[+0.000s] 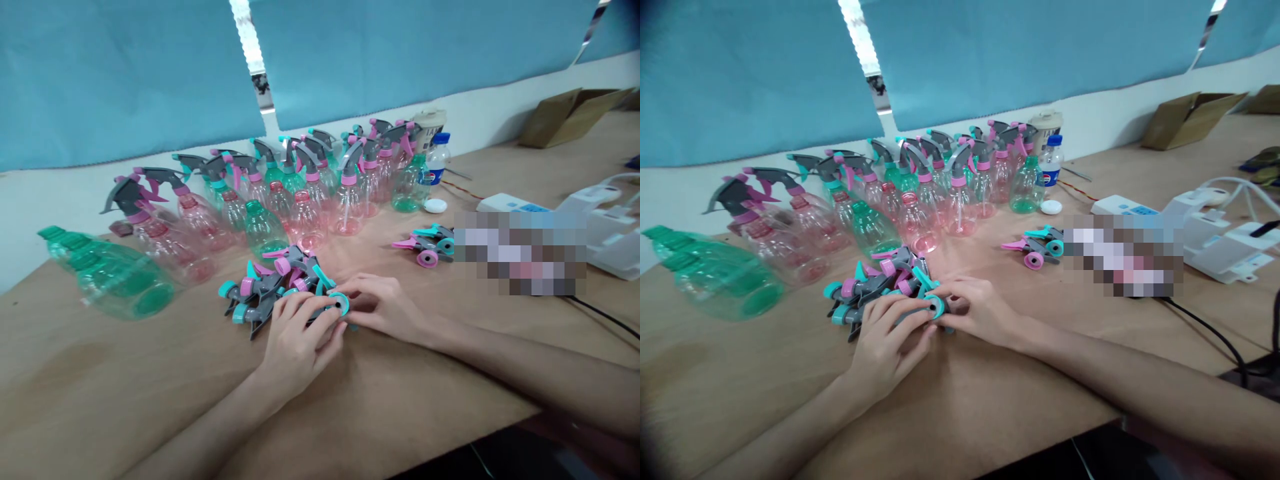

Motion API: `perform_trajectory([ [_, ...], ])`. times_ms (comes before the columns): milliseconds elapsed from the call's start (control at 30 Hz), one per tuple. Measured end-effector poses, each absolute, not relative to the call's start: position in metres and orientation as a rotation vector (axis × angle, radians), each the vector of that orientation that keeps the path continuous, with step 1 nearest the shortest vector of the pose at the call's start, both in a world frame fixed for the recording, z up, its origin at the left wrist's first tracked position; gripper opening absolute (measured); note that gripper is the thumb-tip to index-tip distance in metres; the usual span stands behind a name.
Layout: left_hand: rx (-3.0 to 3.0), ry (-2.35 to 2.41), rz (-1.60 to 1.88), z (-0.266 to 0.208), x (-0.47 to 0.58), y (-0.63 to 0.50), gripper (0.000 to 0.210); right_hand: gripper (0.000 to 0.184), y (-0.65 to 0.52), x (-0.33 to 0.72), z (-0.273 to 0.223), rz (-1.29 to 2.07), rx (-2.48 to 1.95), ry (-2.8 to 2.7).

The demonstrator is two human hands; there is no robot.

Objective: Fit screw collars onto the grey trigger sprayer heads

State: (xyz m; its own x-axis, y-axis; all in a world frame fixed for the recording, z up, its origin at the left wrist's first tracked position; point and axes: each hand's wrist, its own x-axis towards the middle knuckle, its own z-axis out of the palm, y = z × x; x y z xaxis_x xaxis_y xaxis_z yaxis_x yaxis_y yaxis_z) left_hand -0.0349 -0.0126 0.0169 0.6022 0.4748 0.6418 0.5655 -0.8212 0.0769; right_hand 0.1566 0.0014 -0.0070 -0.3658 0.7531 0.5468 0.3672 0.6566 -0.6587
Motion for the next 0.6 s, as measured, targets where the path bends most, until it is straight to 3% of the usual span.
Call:
perform_trajectory([
  [600, -2.749, -0.848, -0.925, 0.0117, -0.0341, -0.0103, 0.017, 0.025, 0.0016, 0.1563, -0.0067, 0.475, -0.894, -2.009],
])
